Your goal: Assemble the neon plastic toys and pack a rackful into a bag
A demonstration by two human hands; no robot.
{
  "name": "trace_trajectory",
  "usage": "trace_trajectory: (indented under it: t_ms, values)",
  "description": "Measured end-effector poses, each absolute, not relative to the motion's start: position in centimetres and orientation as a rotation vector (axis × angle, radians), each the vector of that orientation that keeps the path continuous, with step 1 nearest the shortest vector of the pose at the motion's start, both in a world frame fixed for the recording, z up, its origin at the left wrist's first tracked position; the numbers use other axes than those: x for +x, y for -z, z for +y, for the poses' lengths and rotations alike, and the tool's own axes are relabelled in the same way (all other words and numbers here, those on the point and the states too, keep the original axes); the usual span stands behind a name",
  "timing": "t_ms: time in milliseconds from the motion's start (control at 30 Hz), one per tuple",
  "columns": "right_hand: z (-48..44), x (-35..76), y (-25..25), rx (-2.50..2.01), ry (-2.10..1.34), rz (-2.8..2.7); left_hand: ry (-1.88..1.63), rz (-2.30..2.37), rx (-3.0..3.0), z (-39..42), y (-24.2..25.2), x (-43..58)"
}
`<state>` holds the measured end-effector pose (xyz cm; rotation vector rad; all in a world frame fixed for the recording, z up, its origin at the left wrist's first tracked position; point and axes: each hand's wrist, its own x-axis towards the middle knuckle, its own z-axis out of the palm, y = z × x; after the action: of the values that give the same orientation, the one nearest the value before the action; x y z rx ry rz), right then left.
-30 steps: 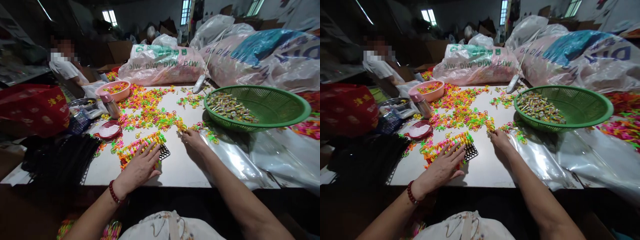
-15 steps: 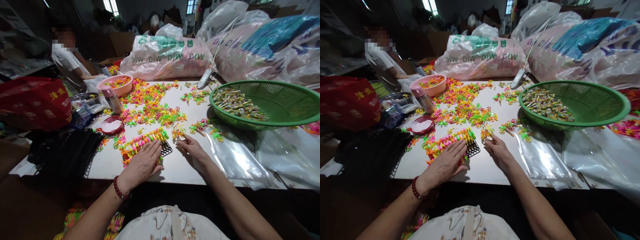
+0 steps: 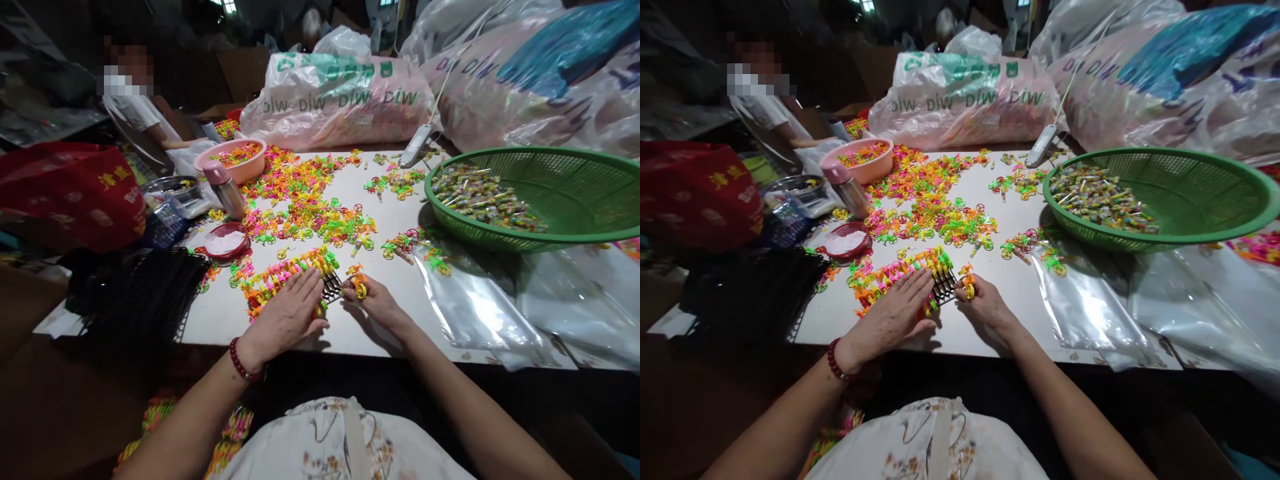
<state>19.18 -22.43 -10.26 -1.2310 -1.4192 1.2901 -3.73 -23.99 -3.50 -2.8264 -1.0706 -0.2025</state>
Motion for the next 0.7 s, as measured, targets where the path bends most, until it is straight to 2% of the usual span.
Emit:
trace_trajectory:
  t_ms: [167,400,700]
  values:
    - [-22.6,17.0,10.4,-1.181,-1.046,-1.755,0.183,-1.086,-2.855,-24.0,3.3,-3.8]
    - [-21.7,15.6,11.4,-1.103,-0.996,-1.946,0.3,-1.095,-2.884,-24.1,3.5,-4.1]
    - [-20.0,15.9,11.1,-1.128,-0.862,-2.242,0.172,-1.135,-2.849,-23.9,3.1,-3.4]
